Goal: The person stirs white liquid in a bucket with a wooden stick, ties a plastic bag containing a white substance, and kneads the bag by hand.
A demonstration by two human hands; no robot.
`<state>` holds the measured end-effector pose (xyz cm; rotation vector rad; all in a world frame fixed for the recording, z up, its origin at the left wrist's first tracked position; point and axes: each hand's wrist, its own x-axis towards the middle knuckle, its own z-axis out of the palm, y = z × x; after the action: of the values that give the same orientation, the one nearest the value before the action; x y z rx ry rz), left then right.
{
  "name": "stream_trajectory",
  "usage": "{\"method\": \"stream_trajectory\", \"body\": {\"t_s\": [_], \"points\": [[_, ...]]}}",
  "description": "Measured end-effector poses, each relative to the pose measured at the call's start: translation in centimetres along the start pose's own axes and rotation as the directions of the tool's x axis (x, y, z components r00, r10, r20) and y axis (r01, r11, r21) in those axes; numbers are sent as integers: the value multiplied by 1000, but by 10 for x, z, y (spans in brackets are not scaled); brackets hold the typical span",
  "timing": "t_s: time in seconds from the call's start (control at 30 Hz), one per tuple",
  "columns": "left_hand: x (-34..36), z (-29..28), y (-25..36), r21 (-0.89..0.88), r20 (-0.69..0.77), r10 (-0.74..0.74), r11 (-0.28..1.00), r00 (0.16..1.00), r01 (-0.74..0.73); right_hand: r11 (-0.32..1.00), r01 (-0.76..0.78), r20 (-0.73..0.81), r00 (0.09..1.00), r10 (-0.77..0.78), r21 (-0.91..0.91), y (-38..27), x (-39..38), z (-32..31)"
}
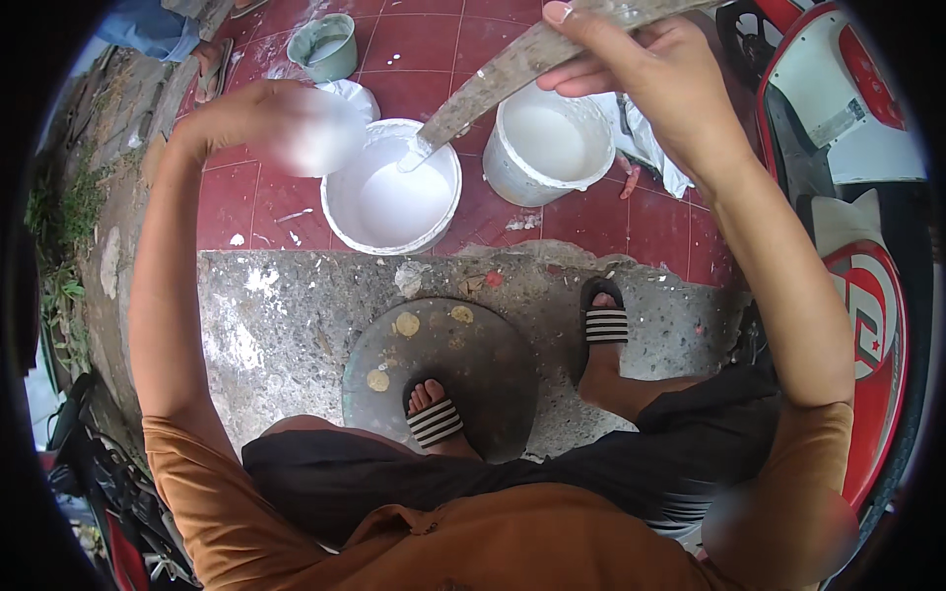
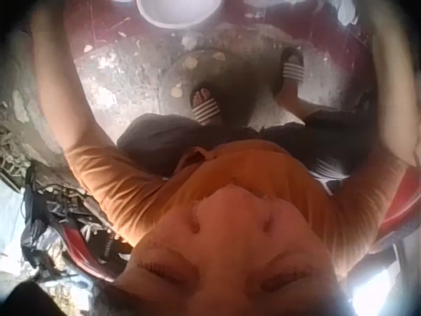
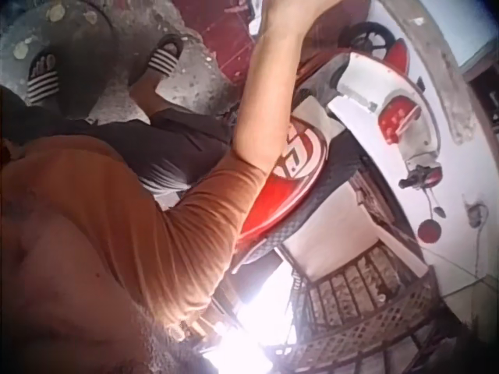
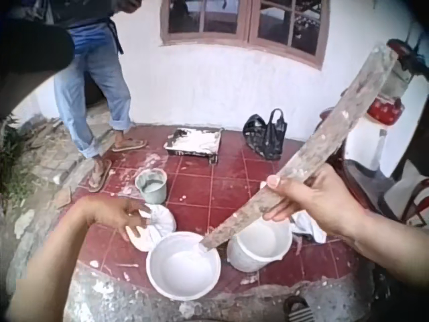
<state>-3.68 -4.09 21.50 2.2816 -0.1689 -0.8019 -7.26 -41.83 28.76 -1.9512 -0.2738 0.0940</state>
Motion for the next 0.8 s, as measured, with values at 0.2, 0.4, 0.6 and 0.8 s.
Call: {"method": "stream_trajectory", "body": {"t_s": [0.2,0.4,0.6,0.8], "points": [[7,-1,3,-89,-66,-45,995,997,39,990,129,124,983,-134,50,10,-6,44],[-6,46,-40,-403,58,-155,900,986,166,964,256,148,958,-244,-66,25,-10,77],[-6,52,-51,-512,104,-116,845,988,153,970,241,127,964,-234,-39,31,-11,98],[-7,50,-51,-512,91,-103,848,990,135,971,131,93,984,-151,198,31,-17,107]]}}
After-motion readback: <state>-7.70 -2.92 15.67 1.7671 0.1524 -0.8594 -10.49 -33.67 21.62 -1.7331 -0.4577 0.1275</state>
